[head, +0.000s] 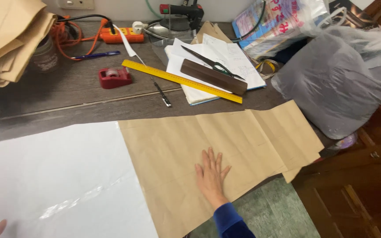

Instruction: The person uses scissors to trim the edges of a white sheet of paper placed on a brown paper backing. They then fold the white paper and use a tape dispenser to apply clear tape along the fold, securing it with a ruler and a wooden roller.

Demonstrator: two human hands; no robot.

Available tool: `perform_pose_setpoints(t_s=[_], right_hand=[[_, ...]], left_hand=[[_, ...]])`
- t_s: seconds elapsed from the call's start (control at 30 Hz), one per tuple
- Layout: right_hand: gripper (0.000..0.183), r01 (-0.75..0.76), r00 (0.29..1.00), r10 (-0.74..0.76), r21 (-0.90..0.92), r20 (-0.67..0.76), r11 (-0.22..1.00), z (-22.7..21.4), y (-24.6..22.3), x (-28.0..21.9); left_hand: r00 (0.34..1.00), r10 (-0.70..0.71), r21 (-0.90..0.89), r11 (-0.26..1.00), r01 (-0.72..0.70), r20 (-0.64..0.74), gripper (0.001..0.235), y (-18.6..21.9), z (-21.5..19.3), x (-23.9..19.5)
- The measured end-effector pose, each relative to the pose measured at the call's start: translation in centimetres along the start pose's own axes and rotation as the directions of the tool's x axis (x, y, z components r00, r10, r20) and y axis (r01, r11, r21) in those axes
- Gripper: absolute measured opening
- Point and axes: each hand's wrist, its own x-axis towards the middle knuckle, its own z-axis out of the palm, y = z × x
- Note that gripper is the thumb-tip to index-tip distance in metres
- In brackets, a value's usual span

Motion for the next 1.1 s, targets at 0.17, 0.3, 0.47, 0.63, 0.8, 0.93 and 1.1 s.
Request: perform_pose_setpoints(t_s=[0.17, 0.3, 0.47, 0.63, 0.8, 0.93, 1.1], right_hand=[[0.061, -0.04, 0.997, 0.036, -0.058, -0.069, 0.998, 0.7, 2.2, 2.2], [0.062, -0.069, 0.996, 0.067, -0.027, -0.064, 0.997, 1.0, 2.8, 3.7], [0.057, 0.135, 0.987, -0.129, 0.064, -0.095, 0.989, 1.8, -2.9, 3.5], [0.055, 0.25, 0.958, -0.265, 0.131, 0.114, 0.959, 1.9, -11.7, 0.6], [0.055, 0.39, 0.911, -0.407, 0.192, 0.058, 0.9, 4.6, -13.7, 0.1], [0.058, 0.359, 0.919, -0.376, 0.141, 0.117, 0.922, 5.0, -14.0, 0.4], [0.059, 0.327, 0.917, -0.346, 0.124, 0.199, 0.937, 4.6, -14.9, 0.0]], left_hand=[[0.987, -0.128, 0.257, 0.961, 0.1, 0.097, 0.046, 16.0, -1.9, -5.8], [0.997, -0.024, 0.024, 0.999, 0.022, 0.077, 0.03, 24.1, -1.4, -8.7], [0.996, 0.079, 0.3, 0.95, -0.09, 0.047, 0.046, 22.8, -0.2, -5.5], [0.999, 0.027, 0.095, 0.995, -0.032, 0.047, 0.066, 28.4, -2.3, -10.9], [1.0, 0.028, 0.173, 0.985, -0.028, 0.003, 0.076, 23.3, -2.5, -10.7], [0.993, -0.107, 0.186, 0.978, 0.096, 0.051, 0.075, 22.0, -3.5, -12.2], [0.979, -0.195, 0.065, 0.979, 0.191, 0.058, 0.067, 22.4, -4.5, -14.1]])
